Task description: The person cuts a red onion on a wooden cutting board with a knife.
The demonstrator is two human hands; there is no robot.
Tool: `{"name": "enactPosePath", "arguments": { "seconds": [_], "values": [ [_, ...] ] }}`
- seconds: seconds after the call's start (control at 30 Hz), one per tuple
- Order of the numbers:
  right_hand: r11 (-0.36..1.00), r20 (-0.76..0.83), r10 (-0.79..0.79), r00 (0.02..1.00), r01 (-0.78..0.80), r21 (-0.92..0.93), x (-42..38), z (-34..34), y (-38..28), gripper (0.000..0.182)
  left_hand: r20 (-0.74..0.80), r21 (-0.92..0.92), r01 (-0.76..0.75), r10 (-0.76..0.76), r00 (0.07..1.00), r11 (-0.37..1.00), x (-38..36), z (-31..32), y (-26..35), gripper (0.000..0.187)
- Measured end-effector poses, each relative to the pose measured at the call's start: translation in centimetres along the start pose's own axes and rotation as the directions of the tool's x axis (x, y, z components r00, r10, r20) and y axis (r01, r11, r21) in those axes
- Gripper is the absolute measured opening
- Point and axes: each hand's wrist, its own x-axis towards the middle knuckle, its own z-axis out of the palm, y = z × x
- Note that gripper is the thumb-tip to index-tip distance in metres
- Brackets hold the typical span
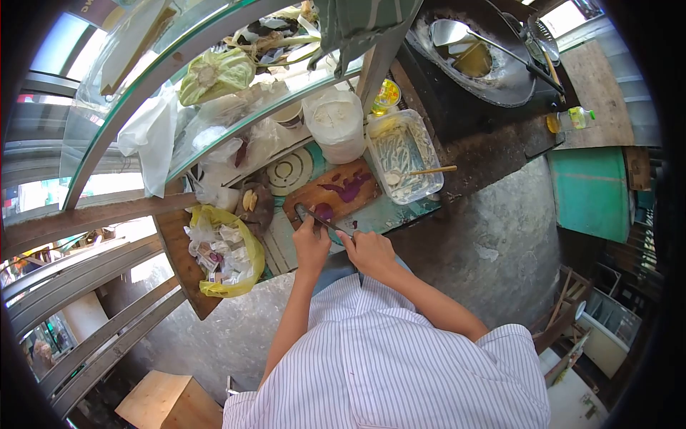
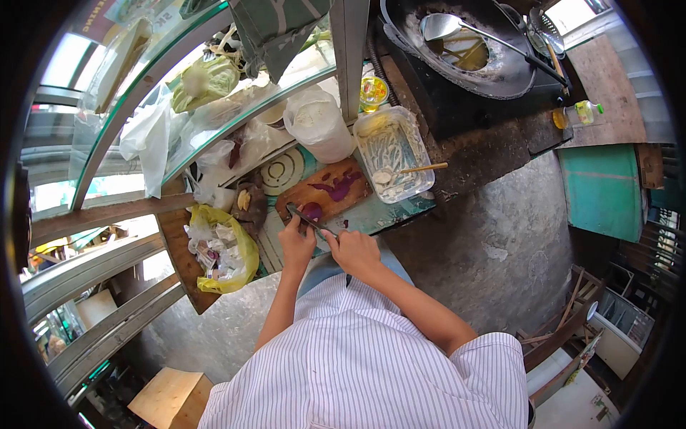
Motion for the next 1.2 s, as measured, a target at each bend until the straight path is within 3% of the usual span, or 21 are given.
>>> {"name": "enactPosePath", "arguments": {
  "seconds": [0.13,0.43,0.63,0.8,0.93,1.0,1.2],
  "values": [
    [1.000,0.013,-0.005,1.000,0.005,-0.024,0.8,0.1,-0.4,0.062,-0.007,-0.007,0.010,-0.010,1.000,1.000,-0.1,0.2,0.1,0.040],
    [1.000,0.057,0.008,0.998,-0.007,-0.019,2.9,0.3,-1.2,0.063,-0.057,0.059,-0.081,0.084,0.995,0.995,-0.4,0.8,0.1,0.016],
    [0.999,0.124,0.044,0.991,-0.044,0.002,0.9,-0.4,-0.1,0.065,-0.055,0.073,-0.097,0.101,0.993,0.993,-0.4,-0.1,-0.1,0.024],
    [0.999,0.073,0.038,0.997,-0.039,0.009,3.1,0.8,-0.4,0.066,-0.025,0.107,-0.099,0.102,0.994,0.989,-0.3,0.2,-0.4,0.038],
    [0.998,0.111,0.059,0.992,-0.062,0.023,2.4,0.6,0.1,0.066,-0.049,0.069,-0.089,0.093,0.995,0.994,0.0,-0.2,-0.6,0.040],
    [0.991,0.156,0.125,0.980,-0.130,0.026,0.9,0.4,1.3,0.067,0.046,0.008,-0.003,0.002,0.999,1.000,0.3,-0.8,-0.2,0.039],
    [0.983,0.185,0.162,0.969,-0.176,0.058,2.9,1.0,1.3,0.070,0.036,0.017,-0.060,0.059,0.998,0.998,0.2,-0.2,0.1,0.039]
  ]
}}
